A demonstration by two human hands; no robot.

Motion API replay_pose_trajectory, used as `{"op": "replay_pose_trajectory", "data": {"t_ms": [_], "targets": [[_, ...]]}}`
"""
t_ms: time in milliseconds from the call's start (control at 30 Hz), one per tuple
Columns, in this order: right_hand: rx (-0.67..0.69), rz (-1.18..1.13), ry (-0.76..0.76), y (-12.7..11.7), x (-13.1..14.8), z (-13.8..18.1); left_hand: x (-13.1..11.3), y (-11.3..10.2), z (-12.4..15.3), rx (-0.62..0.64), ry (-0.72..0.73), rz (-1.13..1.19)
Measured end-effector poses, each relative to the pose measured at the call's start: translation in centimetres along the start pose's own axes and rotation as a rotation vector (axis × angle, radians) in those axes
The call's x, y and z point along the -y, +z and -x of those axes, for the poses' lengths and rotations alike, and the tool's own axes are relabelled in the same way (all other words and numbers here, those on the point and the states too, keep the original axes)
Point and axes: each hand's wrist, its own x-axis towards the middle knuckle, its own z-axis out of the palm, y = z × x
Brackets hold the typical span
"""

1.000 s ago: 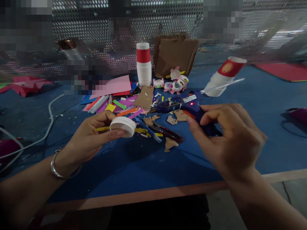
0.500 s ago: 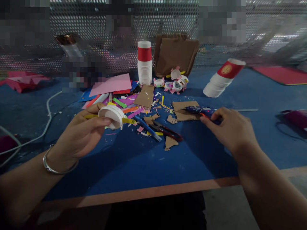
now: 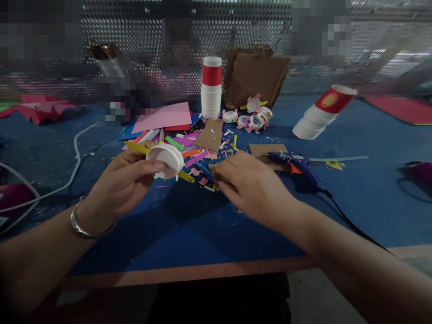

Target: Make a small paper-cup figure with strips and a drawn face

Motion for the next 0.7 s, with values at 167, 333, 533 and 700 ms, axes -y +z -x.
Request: {"op": "replay_pose_trajectory", "data": {"t_ms": [167, 333, 533, 700], "targets": [[0.184, 0.033, -0.132, 2.3, 0.2, -3.1, 0.0, -0.4, -0.2, 0.011, -0.084, 0.019], [0.236, 0.009, -0.261, 3.5, -1.0, -4.1, 0.1, -0.5, -0.6, -0.029, -0.151, 0.078], [0.217, -0.010, -0.309, 3.7, -1.5, -4.0, 0.4, -0.6, -0.8, 0.003, -0.174, 0.036], [0.099, -0.138, -0.229, 2.4, -1.6, -3.7, 0.4, -0.7, -0.7, 0.054, -0.196, 0.003]]}}
